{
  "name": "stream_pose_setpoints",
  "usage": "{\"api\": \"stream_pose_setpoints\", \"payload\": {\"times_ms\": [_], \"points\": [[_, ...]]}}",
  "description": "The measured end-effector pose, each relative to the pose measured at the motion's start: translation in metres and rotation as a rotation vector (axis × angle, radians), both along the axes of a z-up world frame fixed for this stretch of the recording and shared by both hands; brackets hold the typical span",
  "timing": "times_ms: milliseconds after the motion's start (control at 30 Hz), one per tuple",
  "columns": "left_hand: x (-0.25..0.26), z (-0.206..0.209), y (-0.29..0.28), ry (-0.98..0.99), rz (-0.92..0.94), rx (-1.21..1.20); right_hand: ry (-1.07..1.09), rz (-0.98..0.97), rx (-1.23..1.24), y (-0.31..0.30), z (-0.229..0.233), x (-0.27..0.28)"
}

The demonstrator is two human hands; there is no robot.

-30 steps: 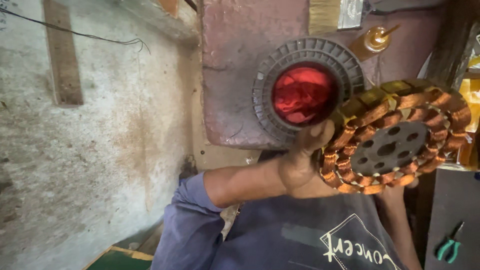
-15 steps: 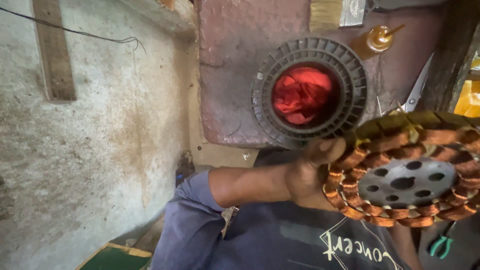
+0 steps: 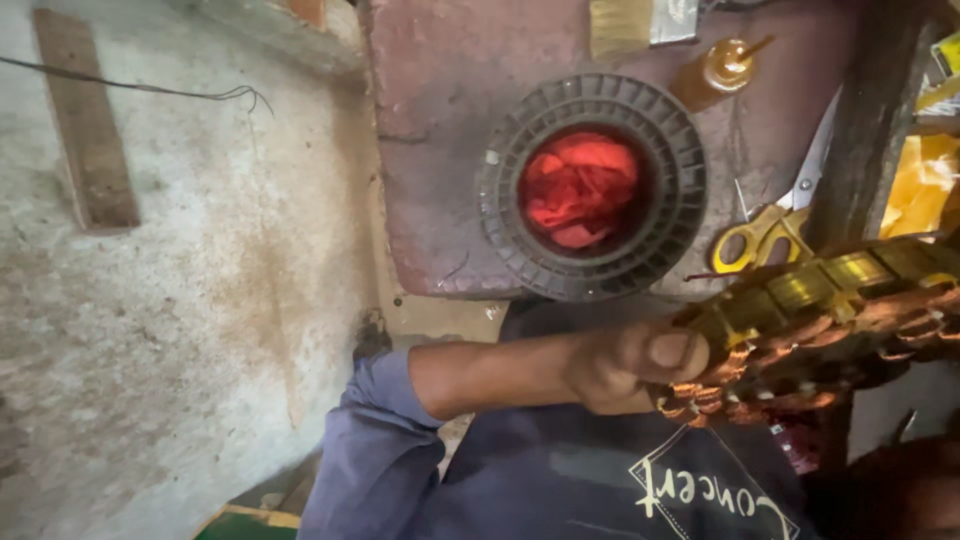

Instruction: The person works on a circular electrical motor stator, using scissors to cut wires and a brush to apply a substance to the copper windings. They manipulate the stator and wires with their hands, occasionally using tools from the workbench.

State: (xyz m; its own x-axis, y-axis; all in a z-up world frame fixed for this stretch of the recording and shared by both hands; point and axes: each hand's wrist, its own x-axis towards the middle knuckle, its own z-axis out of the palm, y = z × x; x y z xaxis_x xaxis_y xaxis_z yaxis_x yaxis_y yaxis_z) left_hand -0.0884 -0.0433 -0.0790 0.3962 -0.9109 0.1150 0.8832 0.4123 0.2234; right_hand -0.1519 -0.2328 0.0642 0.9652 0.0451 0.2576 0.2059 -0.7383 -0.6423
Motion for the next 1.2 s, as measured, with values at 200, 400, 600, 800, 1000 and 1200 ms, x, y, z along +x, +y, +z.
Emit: {"api": "stream_pose_setpoints", "payload": {"times_ms": [200, 400, 600, 800, 1000, 1200], "points": [[0.024, 0.035, -0.008, -0.303, 0.102, 0.032, -0.016, -0.011, -0.003, 0.011, 0.007, 0.005], [0.037, 0.057, -0.003, -0.336, 0.073, -0.018, -0.022, -0.007, 0.007, 0.021, 0.018, 0.024], [0.039, 0.055, -0.004, -0.369, 0.107, 0.040, -0.060, 0.018, -0.084, 0.021, 0.021, 0.040], [0.037, 0.050, -0.008, -0.394, 0.113, 0.041, -0.002, 0.068, -0.122, 0.010, 0.024, 0.039], [0.022, 0.032, -0.013, -0.218, 0.123, 0.058, -0.004, 0.064, -0.001, -0.008, -0.002, 0.029], [0.007, 0.006, -0.009, -0.139, 0.064, 0.067, 0.017, -0.001, 0.072, -0.027, -0.020, 0.009]]}}
